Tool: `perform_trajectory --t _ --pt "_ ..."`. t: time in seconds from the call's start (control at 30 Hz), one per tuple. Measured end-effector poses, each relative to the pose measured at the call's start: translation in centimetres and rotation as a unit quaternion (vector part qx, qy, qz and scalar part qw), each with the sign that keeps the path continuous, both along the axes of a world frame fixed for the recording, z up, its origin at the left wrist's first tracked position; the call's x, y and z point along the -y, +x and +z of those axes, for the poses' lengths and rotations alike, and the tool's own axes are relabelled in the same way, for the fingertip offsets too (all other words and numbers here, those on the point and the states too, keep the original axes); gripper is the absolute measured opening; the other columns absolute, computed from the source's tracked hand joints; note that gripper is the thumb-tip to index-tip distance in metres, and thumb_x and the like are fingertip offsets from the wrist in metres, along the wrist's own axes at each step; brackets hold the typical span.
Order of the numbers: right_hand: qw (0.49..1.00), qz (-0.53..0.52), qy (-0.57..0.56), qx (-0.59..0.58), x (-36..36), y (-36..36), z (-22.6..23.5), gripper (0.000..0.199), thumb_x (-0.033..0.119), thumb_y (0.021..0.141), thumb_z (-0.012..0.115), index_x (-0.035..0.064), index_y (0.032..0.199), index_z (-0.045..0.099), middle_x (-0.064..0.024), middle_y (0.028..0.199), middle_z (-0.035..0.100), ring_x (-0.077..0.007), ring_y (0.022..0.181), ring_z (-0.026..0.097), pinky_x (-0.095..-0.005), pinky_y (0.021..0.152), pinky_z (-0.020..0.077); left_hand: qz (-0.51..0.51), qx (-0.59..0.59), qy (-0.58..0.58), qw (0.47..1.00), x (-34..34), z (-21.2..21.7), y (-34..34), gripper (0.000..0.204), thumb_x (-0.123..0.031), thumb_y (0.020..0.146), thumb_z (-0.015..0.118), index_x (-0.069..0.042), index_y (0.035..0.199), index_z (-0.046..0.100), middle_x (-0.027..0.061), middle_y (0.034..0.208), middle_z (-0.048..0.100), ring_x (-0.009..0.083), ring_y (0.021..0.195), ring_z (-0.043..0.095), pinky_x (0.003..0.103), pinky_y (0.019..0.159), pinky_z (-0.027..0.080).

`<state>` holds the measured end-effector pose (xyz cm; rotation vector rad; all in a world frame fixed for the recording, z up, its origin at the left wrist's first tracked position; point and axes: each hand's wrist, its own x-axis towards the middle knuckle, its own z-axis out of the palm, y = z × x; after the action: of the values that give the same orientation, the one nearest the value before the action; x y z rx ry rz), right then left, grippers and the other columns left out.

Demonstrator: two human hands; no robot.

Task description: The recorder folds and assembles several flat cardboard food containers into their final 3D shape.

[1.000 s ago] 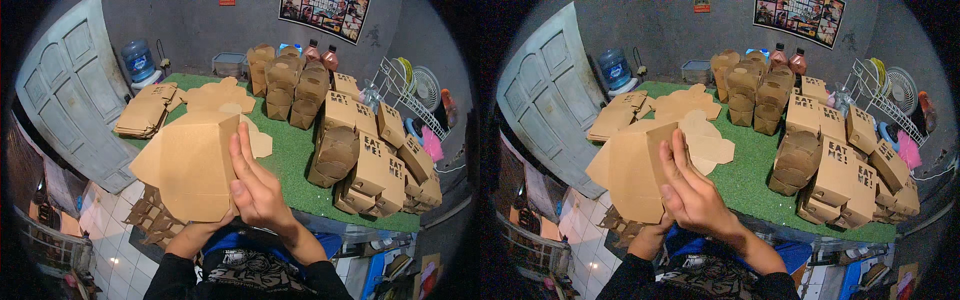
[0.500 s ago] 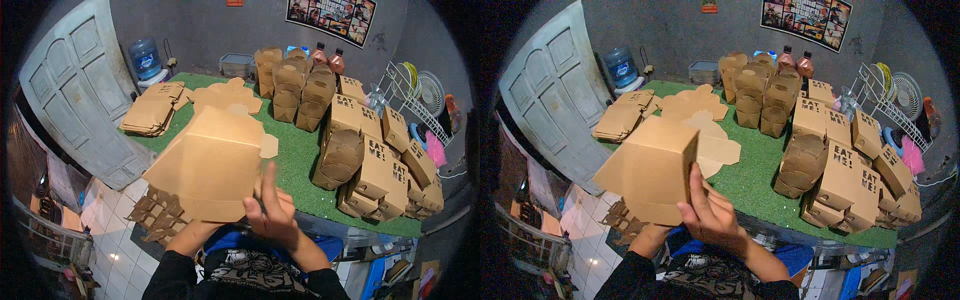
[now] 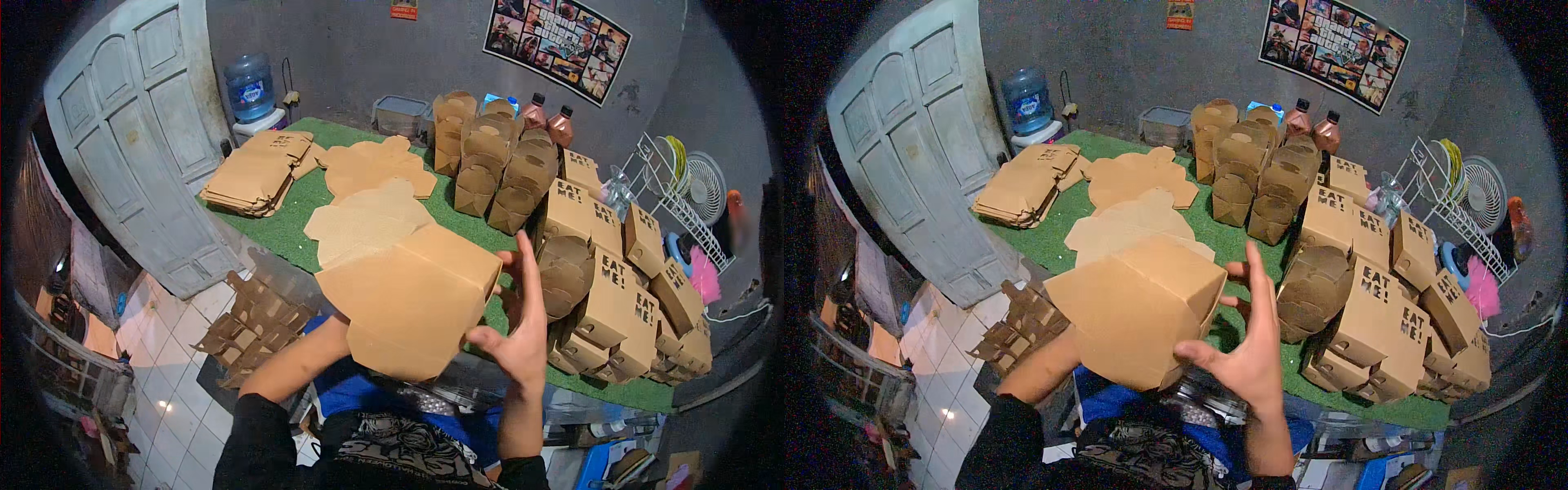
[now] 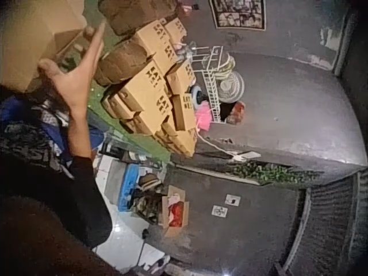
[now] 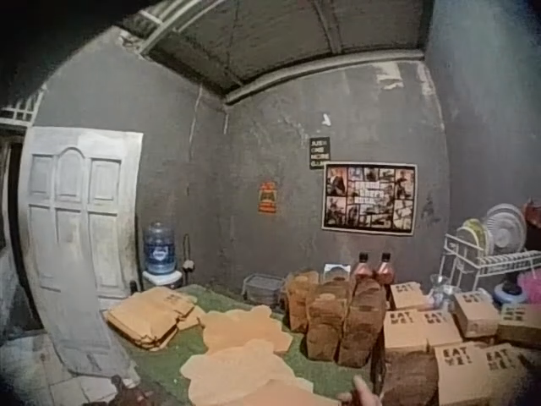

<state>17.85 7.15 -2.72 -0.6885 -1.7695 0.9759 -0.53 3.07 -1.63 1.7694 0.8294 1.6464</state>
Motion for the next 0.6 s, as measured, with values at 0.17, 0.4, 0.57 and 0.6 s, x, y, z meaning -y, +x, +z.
perform_trajectory --t 0.17,0.4,0.57,0.6 --pt "0.995 0.099 0.011 0.017 -0.2 0.1 3.1 0.136 0.048 0.054 0.090 0.0017 0.150 0.006 -0.0205 0.128 0.048 -0.0288 0.115 0.052 -0.0413 0.095 0.0447 -0.027 0.063 -0.032 0.997 0.9 -1.0 -1.5 0.048 -0.009 0.081 0.063 0.003 0.126 0.051 0.0139 0.116 0.062 0.0266 0.107 0.061 0.039 0.096 0.045" --pt "0.986 0.115 0.051 0.113 -1.1 0.0 1.9 0.121 0.029 0.061 0.087 0.0005 0.150 0.010 -0.0186 0.119 0.056 -0.0279 0.110 0.056 -0.0387 0.093 0.0457 -0.066 0.150 -0.080 0.983 -0.4 -1.0 -1.8 0.050 -0.009 0.081 0.063 0.003 0.128 0.049 0.0138 0.117 0.061 0.0265 0.108 0.060 0.040 0.097 0.044" --pt "0.980 0.149 0.054 0.120 -1.5 -0.7 0.6 0.114 0.026 0.064 0.083 0.0007 0.150 0.013 -0.0202 0.123 0.053 -0.0289 0.115 0.053 -0.0394 0.097 0.0433 -0.103 0.207 -0.118 0.966 1.8 -2.3 -3.8 0.051 -0.009 0.081 0.063 0.002 0.129 0.048 0.0138 0.118 0.061 0.0263 0.109 0.060 0.040 0.097 0.044" --pt "0.981 0.145 0.054 0.121 -1.6 -0.5 0.4 0.114 0.026 0.064 0.083 0.0007 0.150 0.013 -0.0202 0.123 0.053 -0.0289 0.115 0.053 -0.0394 0.097 0.0433 -0.115 0.218 -0.125 0.961 2.0 -2.6 -4.6 0.051 -0.009 0.081 0.063 0.002 0.129 0.048 0.0138 0.118 0.061 0.0263 0.109 0.060 0.040 0.097 0.044"
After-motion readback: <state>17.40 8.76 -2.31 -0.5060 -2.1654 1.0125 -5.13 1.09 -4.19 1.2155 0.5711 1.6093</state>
